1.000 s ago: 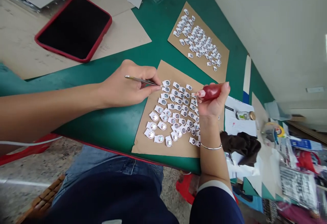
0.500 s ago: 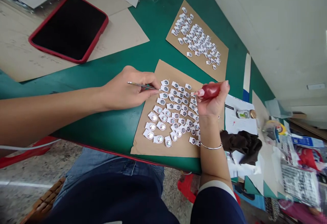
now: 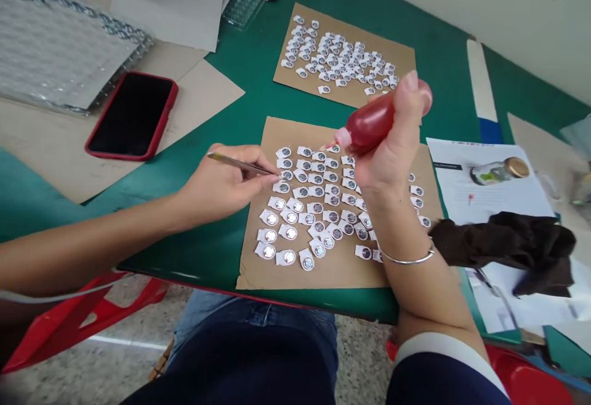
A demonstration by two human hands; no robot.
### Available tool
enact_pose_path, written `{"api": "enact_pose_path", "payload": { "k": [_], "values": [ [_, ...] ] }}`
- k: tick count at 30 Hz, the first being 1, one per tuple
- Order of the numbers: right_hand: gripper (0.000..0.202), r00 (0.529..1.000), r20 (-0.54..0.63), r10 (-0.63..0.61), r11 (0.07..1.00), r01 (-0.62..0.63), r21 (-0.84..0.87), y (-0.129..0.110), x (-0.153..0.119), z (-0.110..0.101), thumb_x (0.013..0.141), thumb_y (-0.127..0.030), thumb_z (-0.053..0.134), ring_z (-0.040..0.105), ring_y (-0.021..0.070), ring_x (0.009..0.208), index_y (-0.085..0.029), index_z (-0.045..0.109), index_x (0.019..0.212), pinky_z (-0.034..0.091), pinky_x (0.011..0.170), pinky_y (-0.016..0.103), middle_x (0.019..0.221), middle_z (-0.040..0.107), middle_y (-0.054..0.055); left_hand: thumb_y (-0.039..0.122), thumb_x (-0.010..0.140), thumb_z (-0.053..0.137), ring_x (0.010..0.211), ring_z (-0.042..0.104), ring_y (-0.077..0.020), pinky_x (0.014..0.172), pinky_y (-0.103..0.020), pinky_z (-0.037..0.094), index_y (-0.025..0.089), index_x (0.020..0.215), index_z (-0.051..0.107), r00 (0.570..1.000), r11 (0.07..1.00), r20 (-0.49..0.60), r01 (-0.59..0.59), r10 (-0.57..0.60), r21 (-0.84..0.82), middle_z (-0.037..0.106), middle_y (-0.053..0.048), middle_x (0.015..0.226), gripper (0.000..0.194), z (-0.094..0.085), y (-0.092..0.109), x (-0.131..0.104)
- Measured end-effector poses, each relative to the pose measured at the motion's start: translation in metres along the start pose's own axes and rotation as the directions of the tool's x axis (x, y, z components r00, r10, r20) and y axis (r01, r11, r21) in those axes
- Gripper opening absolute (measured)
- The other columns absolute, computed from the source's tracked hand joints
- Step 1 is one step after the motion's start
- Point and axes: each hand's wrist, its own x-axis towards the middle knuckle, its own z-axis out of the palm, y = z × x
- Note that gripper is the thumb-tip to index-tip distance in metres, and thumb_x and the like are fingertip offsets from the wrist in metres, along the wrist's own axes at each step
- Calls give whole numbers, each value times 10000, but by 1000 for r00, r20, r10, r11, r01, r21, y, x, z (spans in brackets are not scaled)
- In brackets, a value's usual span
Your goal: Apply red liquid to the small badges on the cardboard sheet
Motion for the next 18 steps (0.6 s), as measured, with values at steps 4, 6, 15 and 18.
{"api": "enact_pose_path", "payload": {
  "k": [4,6,15,18],
  "values": [
    [344,999,16,-28,997,27,69,2,1,-3,686,-517,651,541,103,475,-239,465,766,445,325,257,656,510,-64,174,766,634,585,615,-105,499,-199,432,157,771,634,989,983,-42,-134,140,130,699,-4,707,17,3,-10,-15],
    [358,1000,14,-26,995,25,93,4,4,-8,678,-519,665,551,98,484,-240,460,770,453,344,247,642,495,-70,183,784,624,607,638,-114,531,-215,461,158,816,630,964,939,-38,-249,265,237,712,-15,752,41,5,-16,-21],
    [393,998,1,-57,997,57,58,8,10,-14,680,-555,652,535,90,512,-250,442,810,464,371,263,685,449,-65,165,796,619,630,664,-116,538,-211,491,169,836,611,944,914,-16,-315,330,255,713,-14,766,41,9,-25,-20],
    [373,997,21,-75,997,75,-4,9,9,-13,718,-569,603,516,72,508,-239,445,795,440,374,236,704,443,-59,157,789,626,629,662,-114,547,-212,493,167,835,610,945,917,-14,-313,326,246,711,-14,765,50,10,-27,-20]
  ]
}}
